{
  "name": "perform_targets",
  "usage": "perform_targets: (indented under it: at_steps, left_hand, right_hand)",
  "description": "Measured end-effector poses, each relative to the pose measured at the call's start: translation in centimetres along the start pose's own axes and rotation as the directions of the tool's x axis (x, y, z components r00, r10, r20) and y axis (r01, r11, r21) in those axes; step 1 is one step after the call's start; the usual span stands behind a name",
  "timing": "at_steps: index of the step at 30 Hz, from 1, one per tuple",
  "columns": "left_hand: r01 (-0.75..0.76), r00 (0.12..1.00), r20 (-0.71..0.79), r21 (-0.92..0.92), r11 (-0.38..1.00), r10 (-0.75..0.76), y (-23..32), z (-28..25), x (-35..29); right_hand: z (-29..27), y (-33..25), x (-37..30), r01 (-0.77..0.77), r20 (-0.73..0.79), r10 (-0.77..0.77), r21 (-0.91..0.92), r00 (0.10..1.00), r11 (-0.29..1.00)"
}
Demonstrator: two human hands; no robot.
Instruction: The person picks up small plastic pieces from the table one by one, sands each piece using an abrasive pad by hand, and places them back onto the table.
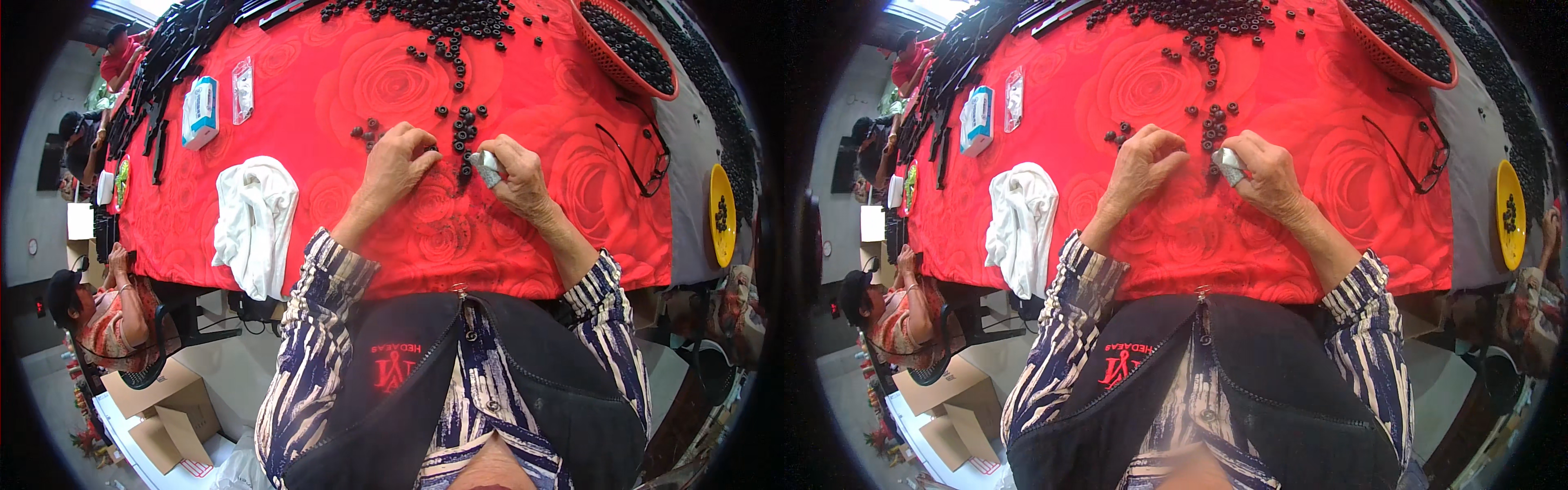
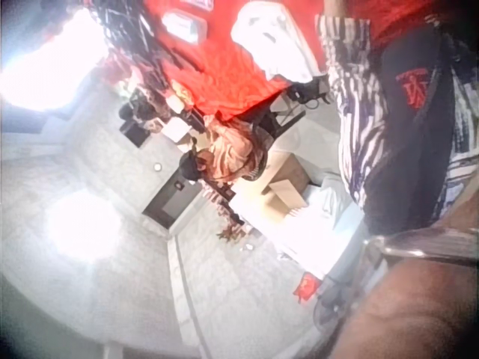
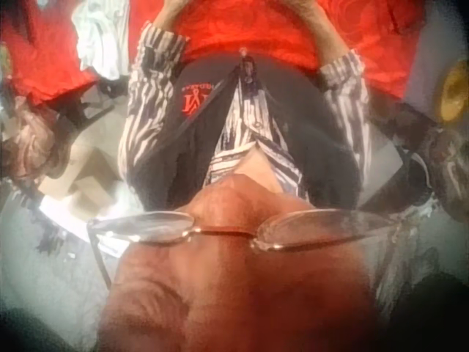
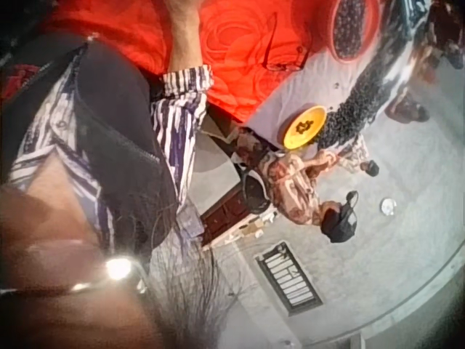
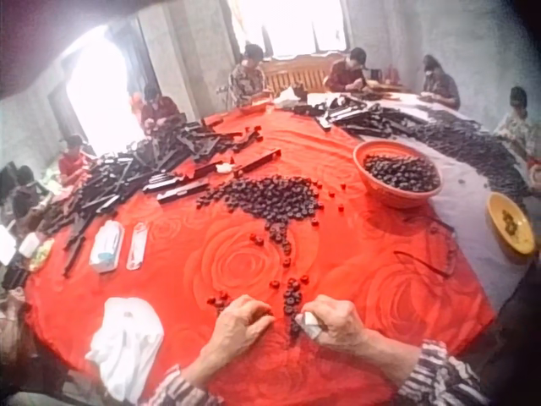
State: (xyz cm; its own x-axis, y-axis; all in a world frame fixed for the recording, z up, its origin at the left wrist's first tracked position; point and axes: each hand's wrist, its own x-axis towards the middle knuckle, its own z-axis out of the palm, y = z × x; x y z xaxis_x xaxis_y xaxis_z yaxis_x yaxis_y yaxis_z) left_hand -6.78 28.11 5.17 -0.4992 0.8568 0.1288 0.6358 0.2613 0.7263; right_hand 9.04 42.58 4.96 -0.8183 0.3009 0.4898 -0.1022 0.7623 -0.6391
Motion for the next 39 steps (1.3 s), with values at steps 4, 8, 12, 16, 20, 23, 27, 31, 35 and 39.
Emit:
perform_targets:
  at_steps: [4, 8, 12, 16, 20, 23, 27, 31, 35, 39]
  left_hand:
    - [-0.151, 0.984, -0.090, 0.057, 0.987, 0.155, 0.0, 0.1, -0.3]
    - [0.190, 0.982, 0.130, -0.728, 0.659, -0.139, 1.9, -1.5, -1.2]
    - [0.338, 0.940, 0.322, -0.923, 0.186, -0.113, 3.6, -1.6, -3.1]
    - [0.356, 0.931, 0.356, -0.934, -0.019, -0.084, 4.6, -0.5, -5.7]
    - [0.327, 0.940, 0.332, -0.942, -0.080, -0.072, 5.5, 0.2, -7.5]
    - [0.349, 0.927, 0.361, -0.929, -0.121, -0.101, 6.3, 0.3, -8.2]
    - [0.371, 0.911, 0.399, -0.903, -0.217, -0.100, 6.0, 1.0, -8.4]
    - [0.365, 0.920, 0.386, -0.905, -0.217, -0.063, 6.2, 0.9, -8.8]
    - [0.332, 0.940, 0.338, -0.937, -0.106, -0.039, 6.4, 0.5, -9.4]
    - [0.398, 0.917, 0.398, -0.918, 0.010, 0.044, 6.4, -0.9, -9.9]
  right_hand:
    - [0.3, 0.2, -0.1, 0.038, -0.003, -0.038, 0.015, 0.999, 0.999]
    - [0.1, -0.8, 0.1, -0.027, 0.048, 0.021, 0.131, 0.999, 0.991]
    - [-1.0, -3.5, 0.5, 0.010, -0.015, -0.007, 0.218, 1.000, 0.976]
    - [-2.0, -6.4, 0.4, 0.025, 0.035, -0.035, 0.243, 0.999, 0.970]
    - [-2.0, -7.4, -0.2, 0.105, 0.077, -0.131, 0.274, 0.988, 0.956]
    - [-2.1, -7.6, -0.8, 0.105, 0.100, -0.143, 0.310, 0.985, 0.945]
    - [-2.3, -7.9, -1.2, 0.071, 0.147, -0.122, 0.311, 0.982, 0.948]
    - [-2.4, -8.0, -1.6, 0.013, 0.163, -0.071, 0.333, 0.984, 0.943]
    - [-2.1, -8.3, -2.3, 0.051, 0.126, -0.102, 0.357, 0.987, 0.933]
    - [-2.8, -9.7, -2.5, 0.050, 0.184, -0.116, 0.329, 0.976, 0.943]
